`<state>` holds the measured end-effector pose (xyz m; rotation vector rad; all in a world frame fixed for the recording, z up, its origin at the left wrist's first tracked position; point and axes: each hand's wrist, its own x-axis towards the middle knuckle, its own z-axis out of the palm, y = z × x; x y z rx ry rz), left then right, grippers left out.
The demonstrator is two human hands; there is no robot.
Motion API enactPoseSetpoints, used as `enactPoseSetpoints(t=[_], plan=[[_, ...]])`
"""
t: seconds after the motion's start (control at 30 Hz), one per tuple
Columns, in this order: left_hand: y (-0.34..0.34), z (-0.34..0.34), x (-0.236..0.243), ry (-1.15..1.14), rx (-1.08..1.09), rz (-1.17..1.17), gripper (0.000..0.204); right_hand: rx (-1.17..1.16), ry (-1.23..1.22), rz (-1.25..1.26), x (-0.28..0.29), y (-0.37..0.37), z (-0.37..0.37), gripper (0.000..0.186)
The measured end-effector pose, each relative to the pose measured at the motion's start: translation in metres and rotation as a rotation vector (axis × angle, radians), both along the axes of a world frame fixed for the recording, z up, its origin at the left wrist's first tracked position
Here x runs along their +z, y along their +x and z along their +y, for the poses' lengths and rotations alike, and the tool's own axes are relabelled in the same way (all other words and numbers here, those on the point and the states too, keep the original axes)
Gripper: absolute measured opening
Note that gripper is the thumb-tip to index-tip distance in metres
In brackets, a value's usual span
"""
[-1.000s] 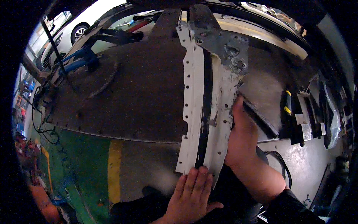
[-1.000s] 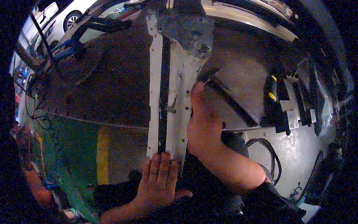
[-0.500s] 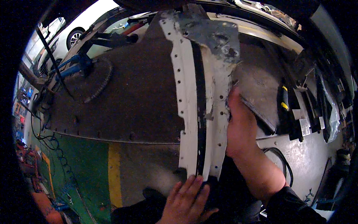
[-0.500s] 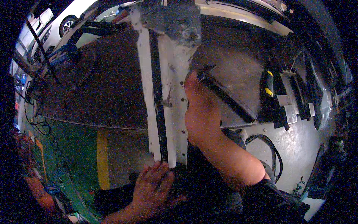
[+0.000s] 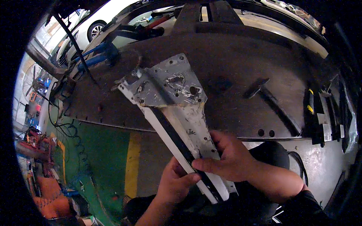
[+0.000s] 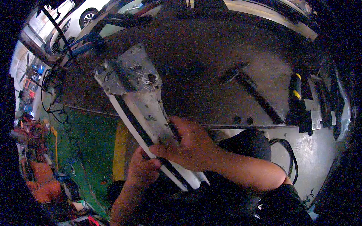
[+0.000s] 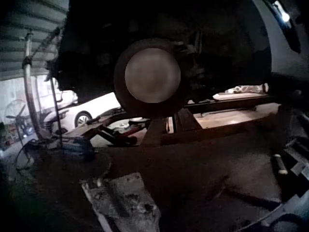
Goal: The person uses a hammer to repeatedly strike and flatten a white metal car part on a workbench. They reposition the part several times and continue hammering along its edges and surface to straighten it.
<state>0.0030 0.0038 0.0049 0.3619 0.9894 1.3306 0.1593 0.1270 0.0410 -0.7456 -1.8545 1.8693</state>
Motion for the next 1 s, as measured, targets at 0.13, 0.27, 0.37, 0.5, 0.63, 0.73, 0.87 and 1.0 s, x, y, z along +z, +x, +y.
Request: enactPoseSetpoints(t=[0.13,0.27,0.37,0.5,0.63,0.73,0.87,1.0], plan=[[0.004,0.002,0.0,0.121,0.146,0.041,0.069,-0.019,0.207,-0.122,0.002,0.0,-0.003,0.067],[-0.002,0.001,-0.001,0.165,0.14,0.235,0.072,-0.058,0.298,-0.098,0.005,0.004,-0.005,0.072],[-0.005,0.0,-0.001,0.229,0.167,0.145,0.073,0.003,0.295,-0.222,0.001,0.006,-0.003,0.068],[-0.001,0.0,-0.001,0.266,0.204,0.002,0.073,0.068,0.125,-0.268,0.017,0.005,-0.002,0.062],[-0.005,0.001,0.003,0.246,0.172,-0.037,0.073,0.042,0.142,-0.205,0.018,0.007,-0.004,0.056],[-0.013,0.009,0.015,0.146,0.323,0.021,0.071,0.058,0.247,-0.195,0.012,0.009,-0.002,0.052],[-0.013,0.004,0.011,0.094,0.347,0.124,0.067,0.089,0.289,-0.254,0.017,0.009,-0.006,0.05],[-0.006,0.005,-0.006,0.204,0.354,-0.021,0.062,0.069,0.367,-0.21,0.002,0.009,-0.003,0.051]])
